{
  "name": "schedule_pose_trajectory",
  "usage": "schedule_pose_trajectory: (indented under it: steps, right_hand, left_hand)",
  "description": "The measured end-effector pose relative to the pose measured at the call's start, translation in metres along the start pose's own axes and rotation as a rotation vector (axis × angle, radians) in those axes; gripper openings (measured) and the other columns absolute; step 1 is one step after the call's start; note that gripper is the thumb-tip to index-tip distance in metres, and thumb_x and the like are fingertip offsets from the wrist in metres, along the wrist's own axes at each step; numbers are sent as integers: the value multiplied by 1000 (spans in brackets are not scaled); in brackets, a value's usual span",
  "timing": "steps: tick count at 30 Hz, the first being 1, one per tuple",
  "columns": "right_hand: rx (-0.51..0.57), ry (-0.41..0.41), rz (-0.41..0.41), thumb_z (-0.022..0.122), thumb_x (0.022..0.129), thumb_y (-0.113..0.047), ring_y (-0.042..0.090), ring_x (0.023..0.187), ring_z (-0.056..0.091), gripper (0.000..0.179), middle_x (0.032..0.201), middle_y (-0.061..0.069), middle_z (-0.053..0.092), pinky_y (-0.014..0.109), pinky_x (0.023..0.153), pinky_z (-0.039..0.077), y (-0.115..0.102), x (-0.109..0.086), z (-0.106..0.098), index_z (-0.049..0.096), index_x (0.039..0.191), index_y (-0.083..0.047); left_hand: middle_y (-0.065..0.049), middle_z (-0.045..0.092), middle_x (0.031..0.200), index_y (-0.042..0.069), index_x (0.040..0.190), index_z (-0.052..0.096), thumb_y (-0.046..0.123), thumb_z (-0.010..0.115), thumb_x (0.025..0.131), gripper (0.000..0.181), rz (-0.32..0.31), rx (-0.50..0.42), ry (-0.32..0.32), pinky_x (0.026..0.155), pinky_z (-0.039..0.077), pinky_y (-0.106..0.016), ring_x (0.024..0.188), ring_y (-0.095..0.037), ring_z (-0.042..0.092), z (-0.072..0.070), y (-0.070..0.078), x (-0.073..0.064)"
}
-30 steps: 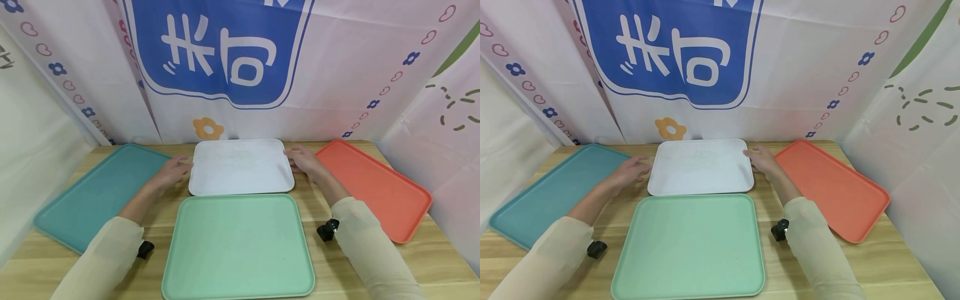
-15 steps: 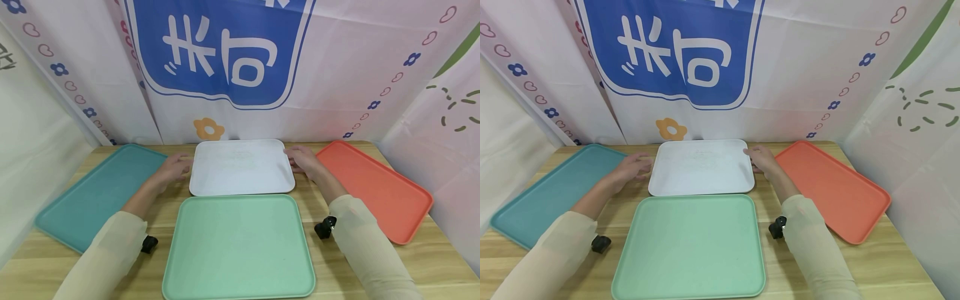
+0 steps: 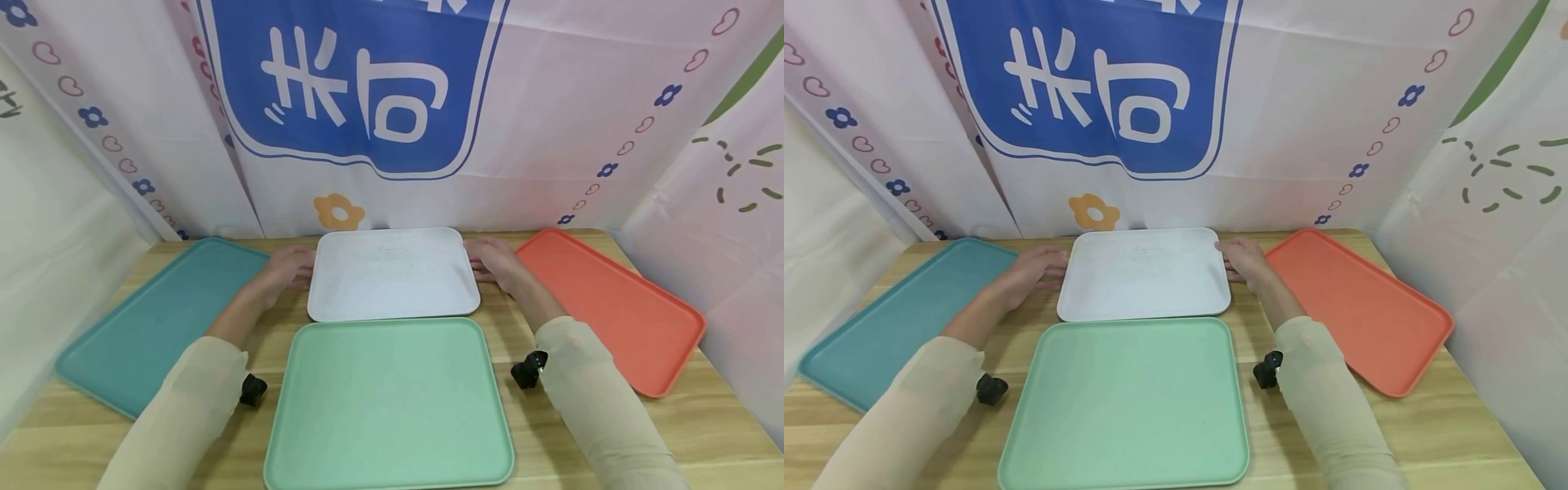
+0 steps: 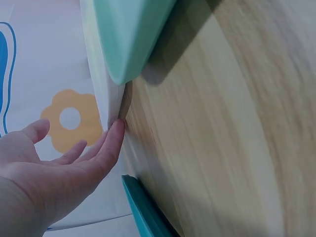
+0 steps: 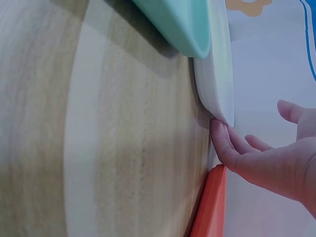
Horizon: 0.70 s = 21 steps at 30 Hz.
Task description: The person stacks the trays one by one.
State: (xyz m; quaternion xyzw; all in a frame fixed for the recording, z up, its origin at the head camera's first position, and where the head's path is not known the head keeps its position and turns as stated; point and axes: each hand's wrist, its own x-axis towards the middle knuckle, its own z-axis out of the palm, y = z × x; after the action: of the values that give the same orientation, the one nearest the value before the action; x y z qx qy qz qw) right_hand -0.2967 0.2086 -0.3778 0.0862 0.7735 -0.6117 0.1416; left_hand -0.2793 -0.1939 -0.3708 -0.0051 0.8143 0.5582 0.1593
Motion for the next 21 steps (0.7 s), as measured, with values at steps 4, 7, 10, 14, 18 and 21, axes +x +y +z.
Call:
schedule_pose_trajectory:
  steps: [4,7,10,14,18,21]
  right_hand:
    - [21,13,11,53,106,-29,18,108,61,56,144,22,54,26,84,58,0,0,2,42,153,-1]
    - [31,19,17,54,105,-27,17,106,61,55,143,21,55,26,81,57,0,2,2,43,152,-1]
    - [34,19,21,55,105,-27,17,104,61,55,139,20,57,26,81,57,0,3,3,44,152,-1]
    - [43,29,37,55,105,-28,16,100,61,53,136,19,57,26,80,57,0,3,3,45,151,-2]
    - [47,37,57,54,105,-26,18,101,61,53,139,21,56,28,81,57,-2,4,3,44,152,-3]
    - [57,43,70,53,105,-21,19,103,61,53,141,20,56,29,82,57,-3,4,4,43,153,-2]
  left_hand:
    - [-30,50,147,-7,154,35,27,41,112,54,0,-1,-2,109,49,-48,134,-41,51,2,0,1]
    - [-30,49,146,-7,153,36,27,42,112,53,11,-8,-9,106,50,-47,133,-41,52,3,-1,1]
    - [-31,48,147,-6,155,34,27,41,112,55,14,-12,-14,106,50,-47,133,-41,51,3,-1,1]
    - [-30,47,149,-5,158,31,29,42,111,58,-5,-25,-11,108,49,-47,135,-41,49,3,1,1]
    - [-29,48,149,-4,158,32,31,43,110,60,-27,-50,-1,107,49,-46,135,-40,49,3,2,3]
    - [-28,48,149,-3,158,32,30,43,110,59,-41,-62,8,106,49,-45,134,-39,49,4,2,4]
